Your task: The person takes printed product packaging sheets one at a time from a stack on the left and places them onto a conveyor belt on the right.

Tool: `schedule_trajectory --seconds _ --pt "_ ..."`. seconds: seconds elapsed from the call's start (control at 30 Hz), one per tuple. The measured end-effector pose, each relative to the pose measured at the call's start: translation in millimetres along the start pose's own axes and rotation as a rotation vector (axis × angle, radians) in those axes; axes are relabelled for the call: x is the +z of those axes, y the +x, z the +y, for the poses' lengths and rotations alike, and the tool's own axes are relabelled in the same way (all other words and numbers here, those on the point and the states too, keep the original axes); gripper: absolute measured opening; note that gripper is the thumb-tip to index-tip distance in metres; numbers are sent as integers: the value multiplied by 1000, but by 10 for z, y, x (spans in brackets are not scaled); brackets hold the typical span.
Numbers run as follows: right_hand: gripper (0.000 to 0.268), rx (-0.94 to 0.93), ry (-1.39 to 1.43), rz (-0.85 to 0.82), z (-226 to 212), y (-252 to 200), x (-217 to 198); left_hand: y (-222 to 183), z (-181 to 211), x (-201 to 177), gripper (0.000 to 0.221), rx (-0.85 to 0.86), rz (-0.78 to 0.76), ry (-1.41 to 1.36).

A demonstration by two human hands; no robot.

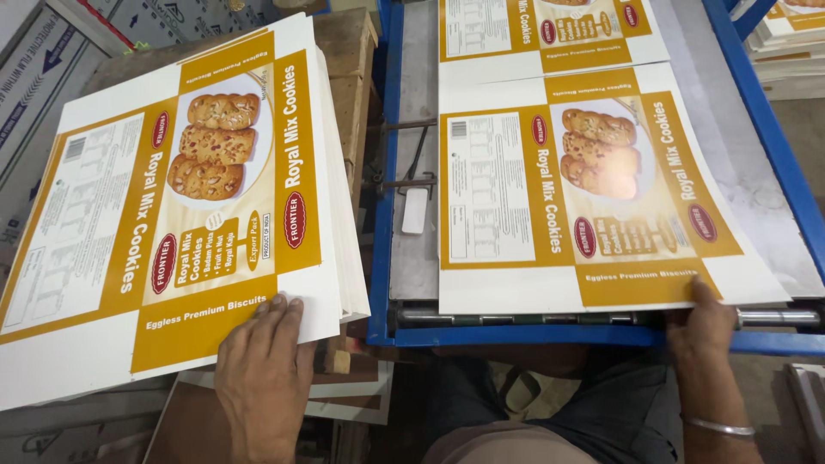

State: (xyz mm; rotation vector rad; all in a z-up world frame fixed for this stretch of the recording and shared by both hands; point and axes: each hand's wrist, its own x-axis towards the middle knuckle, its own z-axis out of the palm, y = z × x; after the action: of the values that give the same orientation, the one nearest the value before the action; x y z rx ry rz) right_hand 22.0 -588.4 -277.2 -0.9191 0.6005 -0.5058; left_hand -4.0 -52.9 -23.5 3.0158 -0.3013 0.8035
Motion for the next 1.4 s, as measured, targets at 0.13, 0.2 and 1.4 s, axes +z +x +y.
schedule_trajectory --seconds 0.13,0.2,1.4 --pt "43 258 -210 -86 51 -324 151 4 -21 -6 47 22 -14 -12" --pt "43 326 -300 -123 73 -459 146 29 -164 -59 48 75 -53 -88" --pt "47 105 -180 93 -219 279 -767 310 52 -73 41 44 -18 -70"
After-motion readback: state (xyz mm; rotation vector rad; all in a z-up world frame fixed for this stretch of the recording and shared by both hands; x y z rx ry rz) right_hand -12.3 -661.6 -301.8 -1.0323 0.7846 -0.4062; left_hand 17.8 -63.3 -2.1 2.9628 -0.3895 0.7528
